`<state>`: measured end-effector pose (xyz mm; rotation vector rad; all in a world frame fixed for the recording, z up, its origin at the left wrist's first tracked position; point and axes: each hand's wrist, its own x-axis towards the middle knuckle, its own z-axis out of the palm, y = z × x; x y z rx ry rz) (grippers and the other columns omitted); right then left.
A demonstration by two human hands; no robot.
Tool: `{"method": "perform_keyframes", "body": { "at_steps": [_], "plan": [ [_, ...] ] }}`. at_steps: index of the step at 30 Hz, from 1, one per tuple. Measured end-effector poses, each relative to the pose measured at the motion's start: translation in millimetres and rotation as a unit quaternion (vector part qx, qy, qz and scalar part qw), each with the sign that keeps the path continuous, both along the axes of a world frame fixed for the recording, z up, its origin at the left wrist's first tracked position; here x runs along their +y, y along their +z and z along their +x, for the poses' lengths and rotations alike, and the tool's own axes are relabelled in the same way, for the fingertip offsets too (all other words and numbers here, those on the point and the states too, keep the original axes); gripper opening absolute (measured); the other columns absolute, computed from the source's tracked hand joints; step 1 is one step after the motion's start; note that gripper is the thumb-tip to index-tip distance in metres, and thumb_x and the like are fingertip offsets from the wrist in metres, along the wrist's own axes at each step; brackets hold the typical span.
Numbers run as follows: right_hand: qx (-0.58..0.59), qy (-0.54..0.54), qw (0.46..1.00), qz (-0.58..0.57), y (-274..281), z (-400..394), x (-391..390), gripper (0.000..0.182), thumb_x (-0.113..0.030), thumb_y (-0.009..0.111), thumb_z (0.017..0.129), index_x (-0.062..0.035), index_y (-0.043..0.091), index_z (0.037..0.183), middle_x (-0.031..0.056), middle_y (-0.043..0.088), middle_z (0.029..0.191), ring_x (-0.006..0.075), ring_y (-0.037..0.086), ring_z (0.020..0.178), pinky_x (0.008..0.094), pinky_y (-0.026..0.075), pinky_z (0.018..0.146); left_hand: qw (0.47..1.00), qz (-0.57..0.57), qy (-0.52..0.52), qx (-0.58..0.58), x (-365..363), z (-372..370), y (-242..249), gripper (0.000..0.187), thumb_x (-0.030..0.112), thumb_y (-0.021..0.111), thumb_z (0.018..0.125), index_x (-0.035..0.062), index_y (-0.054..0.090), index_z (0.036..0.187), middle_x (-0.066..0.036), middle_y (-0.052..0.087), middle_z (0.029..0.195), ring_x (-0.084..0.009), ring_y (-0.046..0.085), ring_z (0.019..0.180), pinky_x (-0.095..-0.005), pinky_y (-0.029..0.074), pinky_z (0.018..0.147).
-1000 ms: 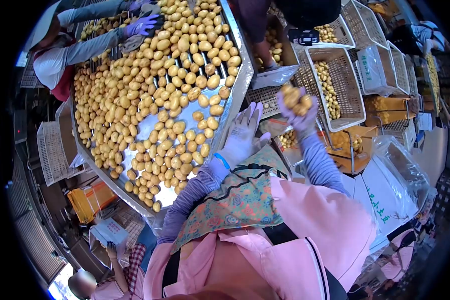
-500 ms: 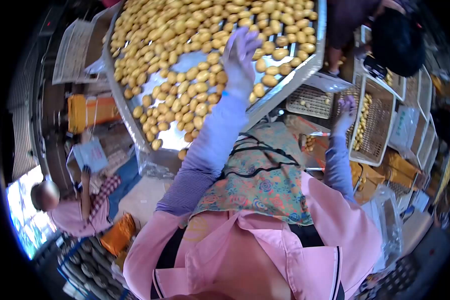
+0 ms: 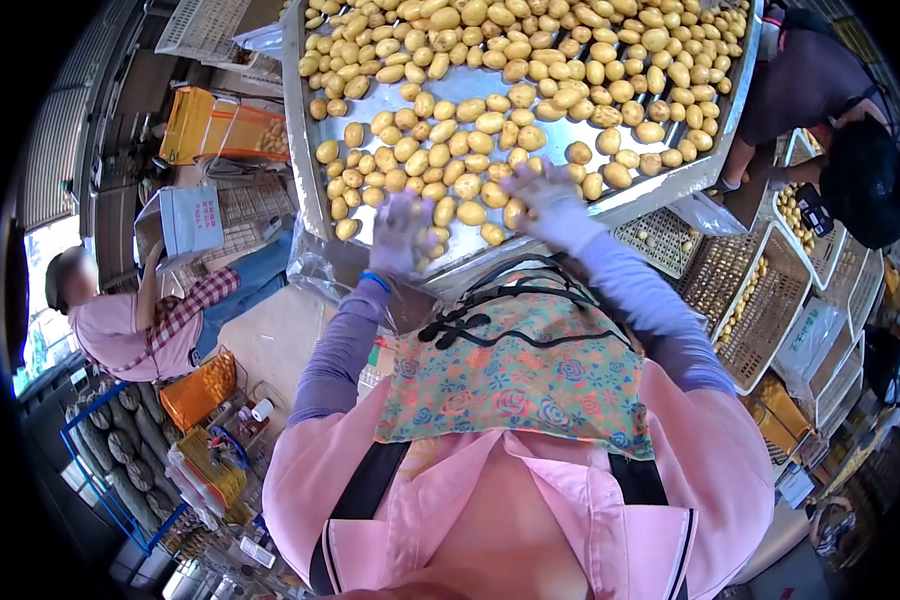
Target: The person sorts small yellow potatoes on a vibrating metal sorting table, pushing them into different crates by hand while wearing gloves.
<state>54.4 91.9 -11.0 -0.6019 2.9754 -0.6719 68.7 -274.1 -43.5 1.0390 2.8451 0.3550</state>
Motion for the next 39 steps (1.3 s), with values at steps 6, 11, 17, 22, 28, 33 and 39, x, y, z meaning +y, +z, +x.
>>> {"method": "perform_keyframes", "body": {
  "at_steps": [6, 11, 17, 22, 28, 33, 39],
  "plan": [
    [0.099, 0.158, 0.982, 0.036, -18.2, -14.1, -64.5, 0.038, -0.039, 0.060, 0.090, -0.0223, 0.067, 0.123, 0.0109, 0.057, 0.141, 0.0343, 0.053, 0.129, 0.0540, 0.032, 0.113, 0.902, 0.025, 0.388, 0.188, 26.2, -61.2, -68.1, 0.072, 0.045, 0.046, 0.099, 0.0019, 0.028, 0.155, -0.027, 0.029, 0.158, -0.0454, 0.024, 0.147, -0.0587, 0.015, 0.120],
    [-0.006, -0.061, 0.980, -0.188, -15.1, -80.5, 60.0, 0.027, -0.024, 0.068, 0.087, -0.0129, 0.071, 0.111, 0.0123, 0.068, 0.121, 0.0292, 0.062, 0.116, 0.0400, 0.048, 0.099, 0.996, 0.068, -0.051, 0.010, 88.3, -16.5, 15.5, 0.075, 0.050, 0.062, 0.089, 0.0103, 0.041, 0.150, -0.020, 0.034, 0.156, -0.0398, 0.032, 0.144, -0.0578, 0.022, 0.117],
    [0.012, -0.359, 0.906, 0.225, -46.6, -123.6, 137.0, 0.060, -0.066, 0.040, 0.096, -0.0390, 0.044, 0.149, 0.0158, 0.035, 0.159, 0.0447, 0.032, 0.144, 0.0681, 0.017, 0.114, 0.949, -0.009, 0.303, 0.083, -4.1, -100.1, -42.1, 0.072, 0.048, 0.050, 0.097, 0.0090, 0.033, 0.155, -0.028, 0.026, 0.159, -0.0457, 0.021, 0.148, -0.0629, 0.009, 0.118],
    [-0.007, -0.256, 0.934, 0.247, -31.4, -118.1, 35.0, 0.059, -0.064, 0.041, 0.096, -0.0447, 0.034, 0.152, 0.0087, 0.025, 0.164, 0.0537, 0.013, 0.148, 0.0641, 0.005, 0.120, 0.946, 0.070, 0.291, 0.127, 109.6, -145.7, -43.0, 0.085, 0.059, 0.050, 0.093, 0.0006, 0.031, 0.153, -0.030, 0.029, 0.155, -0.0551, 0.021, 0.144, -0.0662, 0.014, 0.117],
    [0.023, -0.109, 0.972, 0.208, -8.4, -50.7, 66.4, 0.070, -0.060, 0.063, 0.085, -0.0403, 0.043, 0.149, 0.0093, 0.028, 0.162, 0.0460, 0.015, 0.149, 0.0630, 0.011, 0.119, 0.998, 0.055, 0.000, 0.022, 107.7, -36.0, -14.0, 0.072, 0.048, 0.057, 0.092, 0.0106, 0.039, 0.151, -0.018, 0.038, 0.154, -0.0409, 0.029, 0.145, -0.0610, 0.018, 0.119],
    [-0.057, -0.026, 0.983, 0.170, -7.0, -11.6, 27.5, 0.071, -0.061, 0.063, 0.084, -0.0398, 0.044, 0.148, 0.0125, 0.025, 0.163, 0.0461, 0.010, 0.151, 0.0635, 0.005, 0.119, 0.996, -0.028, 0.089, 0.009, 31.1, -0.6, 4.7, 0.067, 0.046, 0.055, 0.095, 0.0115, 0.042, 0.151, -0.016, 0.038, 0.155, -0.0375, 0.030, 0.146, -0.0554, 0.018, 0.119],
    [-0.086, 0.115, 0.985, 0.093, -6.4, -5.2, -74.4, 0.057, -0.056, 0.060, 0.087, -0.0366, 0.054, 0.141, 0.0116, 0.031, 0.161, 0.0416, 0.014, 0.152, 0.0601, 0.014, 0.119, 0.952, 0.016, 0.286, 0.107, 15.6, -53.2, -29.6, 0.072, 0.048, 0.051, 0.098, 0.0042, 0.036, 0.152, -0.023, 0.032, 0.158, -0.0417, 0.026, 0.147, -0.0598, 0.012, 0.118]
  ]
}}
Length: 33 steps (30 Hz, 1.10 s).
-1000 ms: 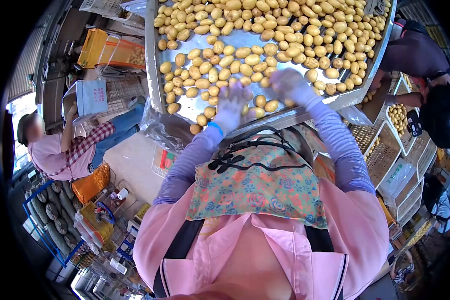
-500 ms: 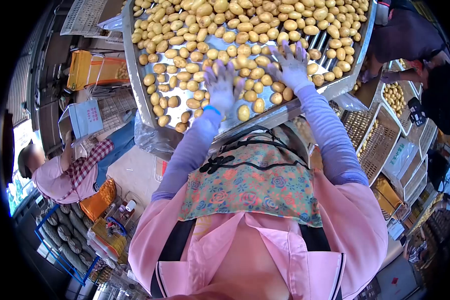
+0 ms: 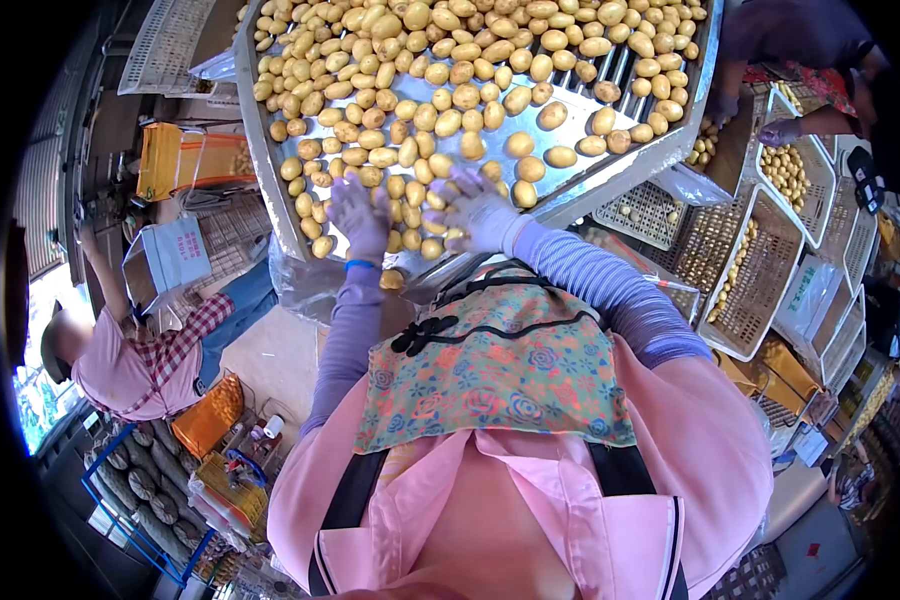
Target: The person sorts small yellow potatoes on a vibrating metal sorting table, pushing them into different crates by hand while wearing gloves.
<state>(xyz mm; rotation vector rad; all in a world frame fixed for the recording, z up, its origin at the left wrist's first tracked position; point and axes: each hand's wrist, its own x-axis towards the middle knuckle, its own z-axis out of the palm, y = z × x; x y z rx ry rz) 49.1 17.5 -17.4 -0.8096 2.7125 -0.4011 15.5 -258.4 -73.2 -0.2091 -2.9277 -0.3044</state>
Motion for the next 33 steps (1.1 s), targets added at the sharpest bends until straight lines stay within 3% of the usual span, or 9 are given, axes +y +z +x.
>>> {"method": "perform_keyframes", "body": {
  "at_steps": [5, 9, 15, 16, 19, 24, 27, 29, 33],
  "plan": [
    [-0.014, 0.155, 0.981, -0.117, -11.2, 3.3, 17.1, 0.037, -0.047, 0.058, 0.093, -0.0282, 0.068, 0.123, 0.0027, 0.051, 0.147, 0.0305, 0.032, 0.147, 0.0586, 0.019, 0.119, 0.979, -0.165, -0.098, -0.071, 82.9, 19.9, 9.7, 0.069, 0.049, 0.047, 0.098, 0.0038, 0.040, 0.150, -0.024, 0.038, 0.154, -0.0415, 0.028, 0.146, -0.0616, 0.015, 0.118],
    [-0.148, -0.165, 0.911, -0.347, 11.3, -36.2, 82.6, 0.032, -0.039, 0.056, 0.098, -0.0116, 0.072, 0.102, 0.0128, 0.071, 0.090, 0.0308, 0.068, 0.084, 0.0418, 0.054, 0.079, 0.948, -0.073, -0.286, -0.116, 36.3, 1.9, 14.4, 0.074, 0.053, 0.044, 0.098, 0.0029, 0.035, 0.152, -0.022, 0.035, 0.156, -0.0427, 0.027, 0.146, -0.0631, 0.012, 0.119],
    [0.198, -0.212, 0.957, -0.011, 6.3, -135.8, 83.4, 0.027, -0.033, 0.069, 0.088, -0.0142, 0.070, 0.108, 0.0122, 0.068, 0.110, 0.0304, 0.069, 0.091, 0.0416, 0.056, 0.081, 0.991, -0.112, 0.039, 0.063, 81.3, -43.2, -27.1, 0.084, 0.061, 0.037, 0.098, -0.0014, 0.029, 0.153, -0.028, 0.032, 0.156, -0.0445, 0.023, 0.148, -0.0631, 0.006, 0.120],
    [0.201, -0.216, 0.955, -0.016, 7.3, -145.9, 70.5, 0.027, -0.033, 0.069, 0.088, -0.0142, 0.070, 0.108, 0.0122, 0.068, 0.110, 0.0304, 0.069, 0.091, 0.0416, 0.056, 0.081, 0.978, -0.060, 0.028, -0.199, 110.4, -41.9, 28.5, 0.087, 0.060, 0.035, 0.098, -0.0052, 0.024, 0.154, -0.030, 0.027, 0.158, -0.0447, 0.019, 0.149, -0.0630, 0.005, 0.120],
    [-0.064, -0.266, 0.953, 0.128, 11.9, -159.7, 53.0, 0.039, -0.026, 0.074, 0.082, -0.0204, 0.066, 0.119, 0.0166, 0.059, 0.121, 0.0339, 0.065, 0.107, 0.0434, 0.052, 0.092, 0.988, -0.088, -0.072, -0.107, 141.8, -4.3, 16.3, 0.089, 0.054, 0.047, 0.095, -0.0102, 0.024, 0.152, -0.029, 0.027, 0.158, -0.0460, 0.016, 0.150, -0.0651, 0.004, 0.118],
    [0.133, -0.258, 0.928, -0.234, -11.0, -97.1, 101.0, 0.033, -0.016, 0.072, 0.078, -0.0112, 0.064, 0.110, 0.0129, 0.058, 0.110, 0.0285, 0.064, 0.102, 0.0420, 0.053, 0.086, 0.963, -0.006, -0.237, -0.132, 102.5, 18.7, 20.9, 0.087, 0.056, 0.054, 0.093, 0.0022, 0.026, 0.156, -0.021, 0.023, 0.162, -0.0422, 0.012, 0.152, -0.0645, -0.001, 0.119],
    [-0.007, -0.374, 0.662, -0.649, -41.9, -45.2, 145.6, 0.028, -0.005, 0.064, 0.080, -0.0080, 0.061, 0.108, 0.0045, 0.055, 0.102, 0.0158, 0.059, 0.088, 0.0286, 0.050, 0.072, 0.958, -0.071, -0.273, -0.058, 40.9, -3.8, 1.3, 0.065, 0.045, 0.058, 0.093, 0.0113, 0.044, 0.147, -0.015, 0.044, 0.150, -0.0384, 0.031, 0.145, -0.0610, 0.016, 0.118],
    [-0.216, -0.367, 0.608, -0.670, -32.2, -8.5, 186.9, 0.032, 0.000, 0.060, 0.082, -0.0059, 0.058, 0.113, 0.0011, 0.054, 0.094, 0.0115, 0.054, 0.079, 0.0228, 0.045, 0.068, 0.990, 0.012, -0.138, -0.014, 19.2, -22.0, 17.1, 0.065, 0.041, 0.057, 0.096, 0.0075, 0.041, 0.150, -0.022, 0.041, 0.153, -0.0448, 0.031, 0.145, -0.0622, 0.014, 0.118],
    [-0.189, -0.403, 0.657, -0.608, 7.3, -3.6, 157.8, 0.053, 0.001, 0.058, 0.084, -0.0027, 0.047, 0.135, 0.0042, 0.060, 0.101, 0.0127, 0.057, 0.080, 0.0237, 0.047, 0.070, 0.990, -0.137, -0.005, -0.017, 65.3, -68.4, -25.2, 0.076, 0.048, 0.053, 0.097, -0.0035, 0.035, 0.150, -0.031, 0.030, 0.156, -0.0486, 0.023, 0.147, -0.0605, 0.014, 0.119]
  ]
}}
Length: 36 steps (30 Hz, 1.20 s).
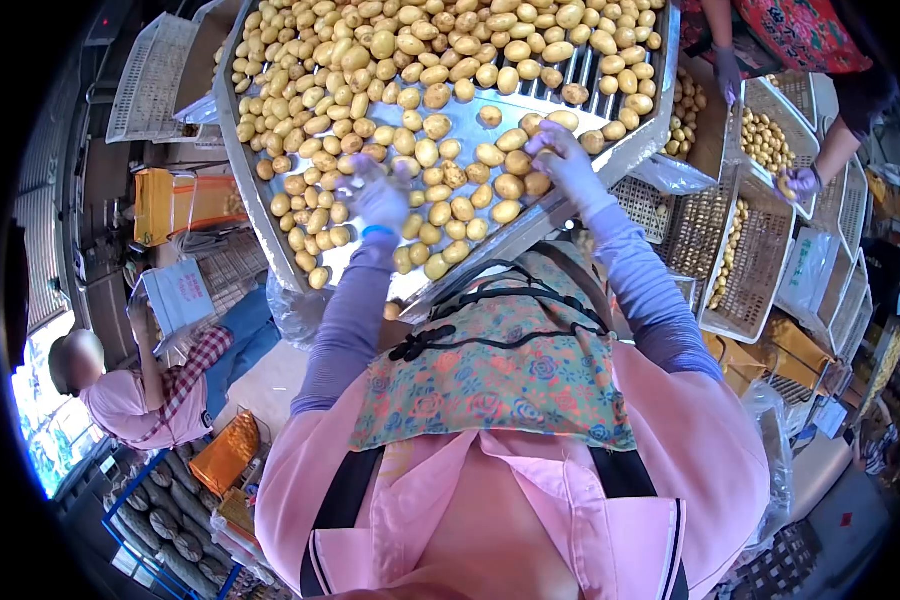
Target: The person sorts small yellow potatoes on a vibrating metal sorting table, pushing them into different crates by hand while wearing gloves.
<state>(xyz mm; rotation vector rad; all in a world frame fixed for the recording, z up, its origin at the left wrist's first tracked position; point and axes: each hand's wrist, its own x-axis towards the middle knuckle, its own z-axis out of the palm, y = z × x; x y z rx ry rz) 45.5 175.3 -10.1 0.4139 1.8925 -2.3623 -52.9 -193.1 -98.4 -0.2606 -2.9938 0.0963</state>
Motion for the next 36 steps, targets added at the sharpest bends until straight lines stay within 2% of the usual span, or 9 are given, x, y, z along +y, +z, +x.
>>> {"method": "perform_keyframes", "body": {
  "at_steps": [4, 8, 14, 17, 23, 27, 32, 34, 36],
  "plan": [
    [0.062, -0.053, 0.958, 0.276, -15.2, 0.3, -17.5, 0.034, -0.006, 0.061, 0.089, 0.0003, 0.059, 0.122, 0.0062, 0.063, 0.114, 0.0158, 0.063, 0.090, 0.0252, 0.050, 0.081, 0.973, 0.198, -0.115, 0.008, 92.8, 22.4, 7.3, 0.077, 0.050, 0.055, 0.095, 0.0091, 0.030, 0.156, -0.018, 0.031, 0.159, -0.0491, 0.022, 0.146, -0.0618, 0.019, 0.117],
    [-0.110, 0.031, 0.989, 0.098, 23.2, 79.0, 35.0, 0.018, -0.019, 0.061, 0.097, -0.0058, 0.065, 0.109, -0.0051, 0.059, 0.089, 0.0051, 0.052, 0.078, 0.0200, 0.041, 0.067, 0.930, 0.131, -0.336, -0.078, 64.6, 82.3, 55.7, 0.070, 0.045, 0.059, 0.092, 0.0214, 0.037, 0.154, -0.012, 0.035, 0.157, -0.0453, 0.028, 0.144, -0.0592, 0.023, 0.117],
    [-0.296, 0.301, 0.749, 0.511, 8.6, 257.3, 100.4, 0.038, -0.033, 0.062, 0.096, -0.0077, 0.066, 0.124, 0.0191, 0.069, 0.117, 0.0243, 0.062, 0.101, 0.0417, 0.049, 0.094, 0.961, 0.133, -0.235, -0.063, 9.0, 110.6, 60.1, 0.059, 0.035, 0.061, 0.093, 0.0159, 0.048, 0.147, -0.015, 0.044, 0.151, -0.0390, 0.036, 0.142, -0.0572, 0.024, 0.116],
    [-0.285, -0.017, 0.911, 0.296, -48.7, 248.5, 98.1, 0.039, -0.026, 0.062, 0.094, -0.0071, 0.065, 0.127, 0.0190, 0.068, 0.117, 0.0278, 0.065, 0.104, 0.0379, 0.050, 0.092, 0.950, 0.161, -0.264, -0.044, 51.3, 93.6, 80.3, 0.055, 0.028, 0.059, 0.093, 0.0171, 0.049, 0.146, -0.015, 0.046, 0.149, -0.0370, 0.038, 0.141, -0.0568, 0.027, 0.115],
    [-0.016, 0.080, 0.957, 0.279, 63.3, 100.1, -24.7, 0.028, -0.017, 0.058, 0.097, -0.0036, 0.067, 0.119, 0.0143, 0.066, 0.118, 0.0298, 0.066, 0.104, 0.0369, 0.051, 0.095, 0.941, 0.040, -0.295, -0.162, 125.0, 42.4, 61.0, 0.056, 0.015, 0.054, 0.090, 0.0228, 0.047, 0.145, -0.014, 0.051, 0.141, -0.0349, 0.050, 0.129, -0.0584, 0.043, 0.099],
    [0.046, 0.045, 0.964, 0.259, 17.9, 93.5, -58.3, 0.022, -0.017, 0.064, 0.093, -0.0069, 0.071, 0.111, 0.0097, 0.070, 0.105, 0.0178, 0.066, 0.095, 0.0314, 0.053, 0.086, 0.920, 0.020, -0.355, -0.164, 115.2, 31.5, 56.1, 0.046, 0.011, 0.051, 0.089, 0.0272, 0.059, 0.131, -0.014, 0.059, 0.126, -0.0358, 0.064, 0.103, -0.0492, 0.052, 0.082],
    [-0.021, 0.018, 0.993, -0.111, -10.3, 103.2, -63.2, 0.030, -0.025, 0.060, 0.099, -0.0102, 0.063, 0.125, 0.0029, 0.068, 0.112, 0.0163, 0.065, 0.101, 0.0323, 0.052, 0.093, 0.863, 0.296, -0.400, -0.084, 107.9, 33.2, 43.0, 0.041, 0.013, 0.057, 0.089, 0.0154, 0.061, 0.129, -0.013, 0.065, 0.113, -0.0320, 0.064, 0.107, -0.0428, 0.052, 0.085],
    [-0.063, 0.040, 0.968, -0.241, -7.0, 104.7, -56.2, 0.034, -0.030, 0.054, 0.102, -0.0093, 0.061, 0.128, 0.0049, 0.068, 0.117, 0.0193, 0.065, 0.110, 0.0365, 0.051, 0.100, 0.865, 0.428, -0.249, -0.083, 138.1, 60.7, 63.7, 0.044, 0.026, 0.065, 0.090, 0.0099, 0.059, 0.131, -0.018, 0.064, 0.121, -0.0334, 0.063, 0.109, -0.0443, 0.052, 0.091],
    [-0.144, -0.036, 0.887, -0.438, 3.1, 108.6, -51.2, 0.041, -0.043, 0.050, 0.101, -0.0138, 0.059, 0.129, 0.0034, 0.068, 0.115, 0.0201, 0.067, 0.107, 0.0382, 0.055, 0.095, 0.626, 0.575, -0.049, -0.524, 176.4, 104.3, 133.5, 0.056, 0.037, 0.066, 0.091, 0.0058, 0.054, 0.136, -0.025, 0.055, 0.136, -0.0372, 0.057, 0.121, -0.0490, 0.047, 0.101]
  ]
}}
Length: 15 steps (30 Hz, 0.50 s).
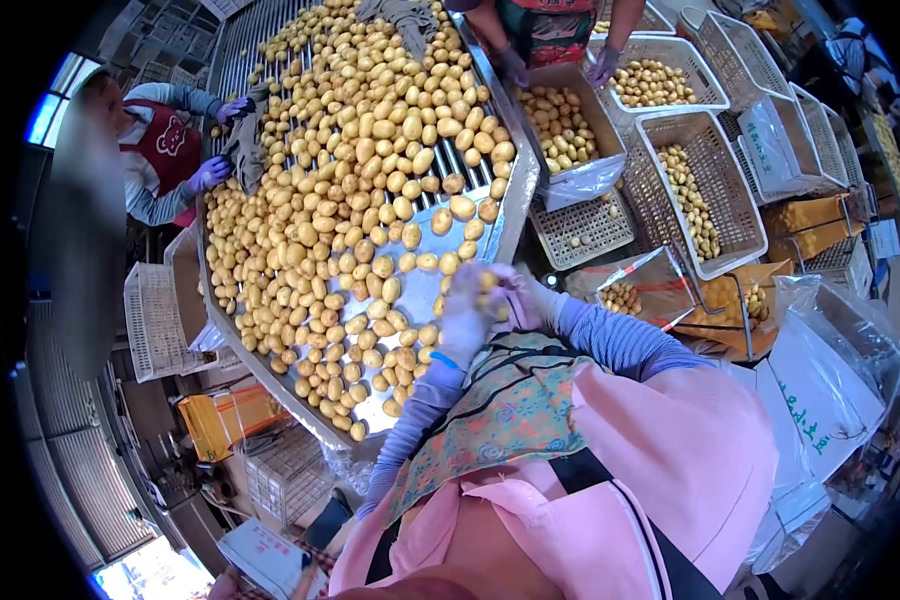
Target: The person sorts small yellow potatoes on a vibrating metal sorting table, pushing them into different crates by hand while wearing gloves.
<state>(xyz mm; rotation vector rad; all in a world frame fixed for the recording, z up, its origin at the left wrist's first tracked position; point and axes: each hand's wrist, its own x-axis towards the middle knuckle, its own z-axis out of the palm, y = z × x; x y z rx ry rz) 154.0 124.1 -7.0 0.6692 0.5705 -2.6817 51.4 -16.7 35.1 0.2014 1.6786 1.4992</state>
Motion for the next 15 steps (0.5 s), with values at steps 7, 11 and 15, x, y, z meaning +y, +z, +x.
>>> {"method": "perform_keyframes", "body": {
  "at_steps": [7, 11, 15],
  "plan": [
    [0.017, -0.207, 0.977, -0.056, 20.6, 52.8, 124.3, 0.036, -0.046, 0.065, 0.090, -0.0103, 0.061, 0.096, 0.0053, 0.062, 0.091, 0.0195, 0.062, 0.077, 0.0317, 0.057, 0.068, 0.801, -0.074, -0.147, 0.576, -13.3, 2.0, -43.8, 0.064, 0.044, 0.060, 0.093, 0.0054, 0.049, 0.143, -0.027, 0.049, 0.143, -0.0473, 0.046, 0.130, -0.0539, 0.035, 0.112],
    [0.053, -0.531, 0.828, 0.172, 81.8, 70.1, 304.1, 0.061, -0.047, 0.054, 0.095, 0.0016, 0.045, 0.131, 0.0281, 0.048, 0.139, 0.0344, 0.062, 0.117, 0.0381, 0.059, 0.094, 0.715, -0.279, -0.186, 0.613, -94.7, -17.8, -69.8, 0.064, 0.046, 0.055, 0.096, 0.0057, 0.049, 0.145, -0.023, 0.048, 0.146, -0.0447, 0.038, 0.140, -0.0583, 0.023, 0.117],
    [-0.077, -0.522, 0.780, 0.335, 81.4, 37.0, 330.1, 0.041, -0.033, 0.061, 0.094, -0.0061, 0.054, 0.124, 0.0211, 0.059, 0.127, 0.0296, 0.063, 0.116, 0.0407, 0.056, 0.097, 0.646, -0.306, -0.192, 0.673, -159.7, -17.4, -109.6, 0.069, 0.049, 0.053, 0.096, 0.0075, 0.043, 0.150, -0.022, 0.041, 0.153, -0.0431, 0.029, 0.146, -0.0603, 0.015, 0.119]
  ]
}}
